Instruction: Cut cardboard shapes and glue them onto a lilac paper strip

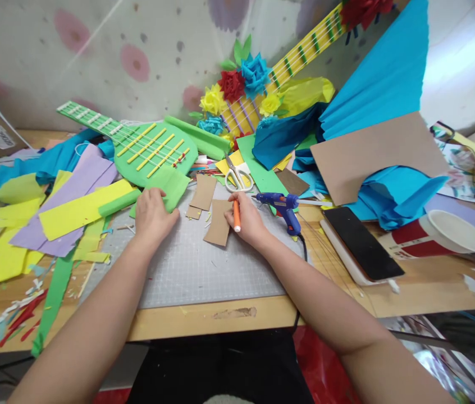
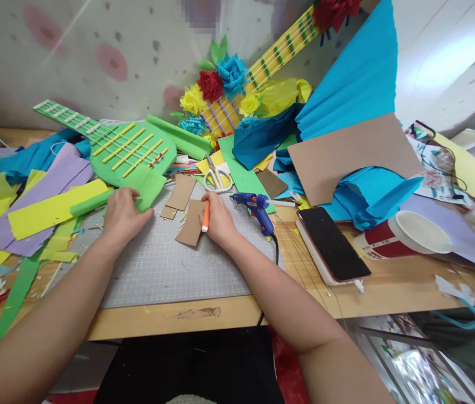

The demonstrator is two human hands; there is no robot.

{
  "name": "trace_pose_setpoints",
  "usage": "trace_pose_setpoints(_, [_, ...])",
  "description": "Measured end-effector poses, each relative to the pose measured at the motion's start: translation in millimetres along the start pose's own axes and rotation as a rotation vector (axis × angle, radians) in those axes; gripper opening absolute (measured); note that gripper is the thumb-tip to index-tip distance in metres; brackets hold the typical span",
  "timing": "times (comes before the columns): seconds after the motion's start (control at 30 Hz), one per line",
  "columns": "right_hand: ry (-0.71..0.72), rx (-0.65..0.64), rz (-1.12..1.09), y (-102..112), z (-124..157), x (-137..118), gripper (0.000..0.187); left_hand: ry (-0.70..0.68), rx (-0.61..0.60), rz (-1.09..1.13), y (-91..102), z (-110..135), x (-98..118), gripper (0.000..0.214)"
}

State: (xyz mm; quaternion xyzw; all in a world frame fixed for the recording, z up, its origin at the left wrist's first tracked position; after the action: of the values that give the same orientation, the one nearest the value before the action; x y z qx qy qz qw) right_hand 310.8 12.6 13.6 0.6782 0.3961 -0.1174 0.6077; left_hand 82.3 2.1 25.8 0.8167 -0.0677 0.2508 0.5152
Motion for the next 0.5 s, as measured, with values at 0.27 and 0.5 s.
trace_pose_setpoints(0.27, [0.036,-0.054,0.043,-4,-2,-3,0.031,-0.232,-0.1,0.111,-9.5,36,55,0.037])
trace_pose_setpoints(0.5, [-0.012,0.022,0.114,7,-5,1,0.032,-0.243,-0.335,0.103,-34.6,59,67,0.051])
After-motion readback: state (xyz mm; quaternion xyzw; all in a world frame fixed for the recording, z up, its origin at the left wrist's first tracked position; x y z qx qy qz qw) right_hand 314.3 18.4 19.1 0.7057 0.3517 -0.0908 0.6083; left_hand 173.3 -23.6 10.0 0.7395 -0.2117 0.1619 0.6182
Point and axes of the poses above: each hand's wrist, its own z-axis away from the middle knuckle, its own y-axis out of the back of the hand, x = y × z, the point moved 5 cm from there along -z, towards the middle knuckle, and after that the axes turned 6 degrees about y, right-handed, at the moved point
